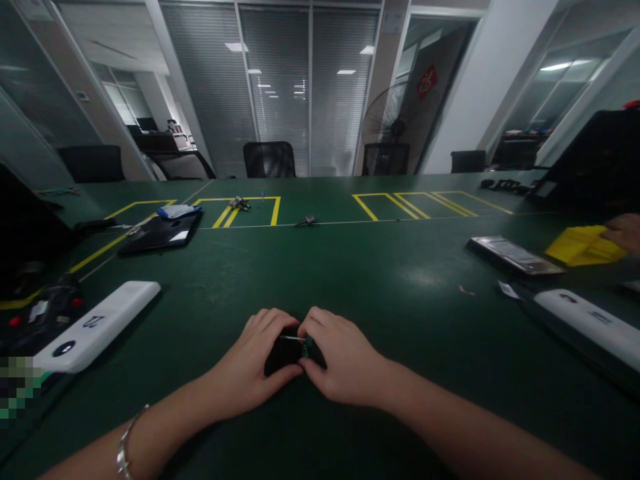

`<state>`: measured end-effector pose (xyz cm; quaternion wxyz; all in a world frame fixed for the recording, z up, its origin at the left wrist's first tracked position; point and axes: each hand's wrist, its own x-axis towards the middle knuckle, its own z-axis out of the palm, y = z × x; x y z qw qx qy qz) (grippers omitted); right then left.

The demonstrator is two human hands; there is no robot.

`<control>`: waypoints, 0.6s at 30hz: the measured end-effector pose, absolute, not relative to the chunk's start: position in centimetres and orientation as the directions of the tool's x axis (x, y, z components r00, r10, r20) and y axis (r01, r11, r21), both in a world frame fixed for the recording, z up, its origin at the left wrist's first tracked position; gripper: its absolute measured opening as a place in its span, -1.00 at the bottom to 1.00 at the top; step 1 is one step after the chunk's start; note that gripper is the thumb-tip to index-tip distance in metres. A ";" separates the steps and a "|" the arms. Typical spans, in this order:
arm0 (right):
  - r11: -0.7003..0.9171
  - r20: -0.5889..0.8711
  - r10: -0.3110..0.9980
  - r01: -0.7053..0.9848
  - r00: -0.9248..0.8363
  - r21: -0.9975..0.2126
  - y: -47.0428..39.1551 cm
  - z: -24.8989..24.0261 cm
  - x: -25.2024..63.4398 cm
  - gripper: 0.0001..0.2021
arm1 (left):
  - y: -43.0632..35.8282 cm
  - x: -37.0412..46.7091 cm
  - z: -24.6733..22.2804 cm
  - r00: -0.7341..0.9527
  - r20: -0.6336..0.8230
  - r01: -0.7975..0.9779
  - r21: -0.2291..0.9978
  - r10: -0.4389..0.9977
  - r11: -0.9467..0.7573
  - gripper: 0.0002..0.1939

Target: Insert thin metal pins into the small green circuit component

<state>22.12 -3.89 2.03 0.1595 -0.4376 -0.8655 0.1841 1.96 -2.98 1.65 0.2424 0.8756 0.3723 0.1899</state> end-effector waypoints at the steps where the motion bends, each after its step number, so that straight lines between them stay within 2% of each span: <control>1: 0.546 0.112 0.818 0.703 -0.564 -0.456 -3.9 2.0 22.1 -0.77 | -3.0 2.0 1.7 0.654 0.152 0.560 0.562 0.741 -0.609 -0.62; 8: 0.515 0.063 0.830 0.717 -0.555 -0.469 -3.8 2.2 22.2 -0.80 | -2.9 1.9 2.0 0.675 0.120 0.562 0.556 0.728 -0.613 -0.75; 15: 0.505 0.072 0.836 0.710 -0.544 -0.491 -3.7 2.1 22.2 -0.80 | -2.4 1.8 1.6 0.610 0.119 0.570 0.621 0.783 -0.538 -0.71; 18: 0.497 0.083 0.837 0.689 -0.540 -0.528 -3.7 2.0 22.4 -0.74 | -2.3 1.8 1.7 0.591 0.118 0.568 0.642 0.798 -0.515 -0.72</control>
